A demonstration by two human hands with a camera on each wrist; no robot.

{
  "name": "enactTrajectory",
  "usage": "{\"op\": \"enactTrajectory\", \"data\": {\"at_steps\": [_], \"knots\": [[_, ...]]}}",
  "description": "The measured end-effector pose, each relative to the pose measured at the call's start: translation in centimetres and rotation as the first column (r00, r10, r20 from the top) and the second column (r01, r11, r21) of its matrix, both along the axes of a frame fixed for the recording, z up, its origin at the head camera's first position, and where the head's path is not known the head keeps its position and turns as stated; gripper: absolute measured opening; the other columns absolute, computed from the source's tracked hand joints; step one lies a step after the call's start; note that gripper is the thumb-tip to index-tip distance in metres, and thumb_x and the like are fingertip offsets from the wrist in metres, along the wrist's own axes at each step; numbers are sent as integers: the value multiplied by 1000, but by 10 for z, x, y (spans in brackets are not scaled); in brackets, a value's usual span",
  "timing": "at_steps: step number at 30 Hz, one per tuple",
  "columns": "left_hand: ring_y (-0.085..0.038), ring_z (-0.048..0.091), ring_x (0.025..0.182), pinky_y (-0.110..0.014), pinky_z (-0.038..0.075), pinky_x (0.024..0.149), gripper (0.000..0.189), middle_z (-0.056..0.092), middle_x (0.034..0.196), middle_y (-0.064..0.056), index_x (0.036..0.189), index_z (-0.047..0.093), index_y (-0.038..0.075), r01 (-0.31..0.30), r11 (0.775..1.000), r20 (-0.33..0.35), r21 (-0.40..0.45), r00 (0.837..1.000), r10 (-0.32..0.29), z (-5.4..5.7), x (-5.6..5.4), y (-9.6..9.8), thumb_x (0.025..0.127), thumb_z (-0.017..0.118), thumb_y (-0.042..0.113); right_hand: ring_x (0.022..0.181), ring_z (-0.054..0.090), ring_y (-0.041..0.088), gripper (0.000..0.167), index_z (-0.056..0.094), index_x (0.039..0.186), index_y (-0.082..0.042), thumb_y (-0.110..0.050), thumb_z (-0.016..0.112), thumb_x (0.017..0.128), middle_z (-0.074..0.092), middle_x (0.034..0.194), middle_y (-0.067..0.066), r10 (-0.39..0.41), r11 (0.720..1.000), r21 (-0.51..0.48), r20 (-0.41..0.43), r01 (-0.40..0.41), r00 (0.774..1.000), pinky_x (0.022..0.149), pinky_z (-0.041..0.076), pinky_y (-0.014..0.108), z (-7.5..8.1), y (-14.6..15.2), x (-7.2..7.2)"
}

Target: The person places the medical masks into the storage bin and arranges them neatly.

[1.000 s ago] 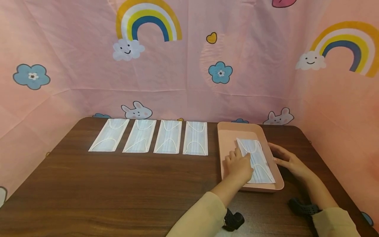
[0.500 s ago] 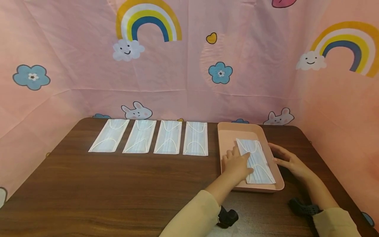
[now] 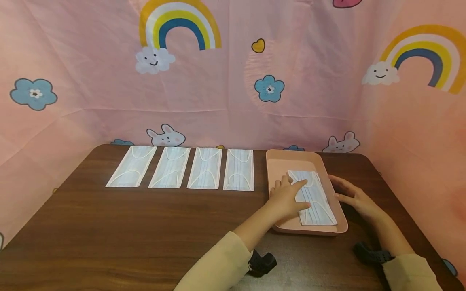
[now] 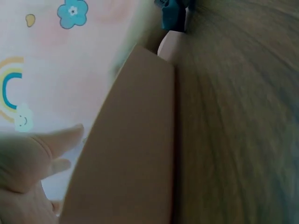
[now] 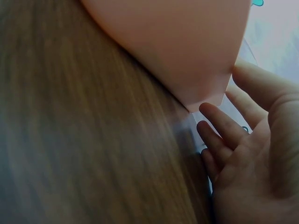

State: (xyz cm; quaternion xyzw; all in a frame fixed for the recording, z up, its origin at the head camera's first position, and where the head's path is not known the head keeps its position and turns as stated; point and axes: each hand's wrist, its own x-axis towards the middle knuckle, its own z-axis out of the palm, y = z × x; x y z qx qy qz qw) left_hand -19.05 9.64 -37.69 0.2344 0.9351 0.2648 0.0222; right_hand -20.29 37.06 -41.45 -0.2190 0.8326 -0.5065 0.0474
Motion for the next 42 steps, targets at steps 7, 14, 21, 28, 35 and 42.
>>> {"op": "enactTrajectory", "data": {"at_steps": [7,14,21,28,35,42], "knots": [[-21,43,112,-36,36,88,58,50,125,-5,142,49,27,83,991,-80,107,994,-75,12,-2,-22,89,67,42,123,36,-3,56,30,148,-1,-8,52,97,30,147,28,-22,1000,14,24,21,999,93,36,19,0,0,0],[-23,49,112,-40,39,91,50,56,121,-4,138,53,18,94,952,-137,292,989,-56,21,-4,-52,91,65,32,124,37,0,56,30,149,-4,-10,53,97,31,147,26,-35,999,35,31,34,999,100,29,61,-1,1,-1],[-24,55,103,-36,46,82,49,58,117,-8,137,52,8,125,900,-168,418,984,-59,30,-7,-81,92,65,21,123,37,-2,56,31,148,-2,-8,53,96,31,147,27,-25,1000,16,19,25,1000,93,35,19,0,0,0],[-22,57,99,-37,48,82,48,59,115,-8,137,51,11,81,890,-151,448,988,-13,35,-7,-109,92,65,21,123,36,0,56,31,148,-2,-8,53,96,31,147,26,-35,999,11,38,34,999,94,34,23,0,-1,2],[-24,58,96,-42,49,79,47,61,114,-6,137,52,10,51,883,-183,467,982,40,33,-13,-150,92,65,16,125,35,0,56,30,148,-1,-7,52,96,29,148,27,-27,1000,2,35,27,999,102,33,36,-1,0,0],[-27,59,98,-47,46,81,48,62,114,-10,138,51,9,-33,875,-178,482,975,135,34,-21,-201,92,65,13,124,36,1,56,31,148,-2,-8,53,96,30,147,27,-38,999,11,38,38,999,101,27,60,-2,0,0]]}}
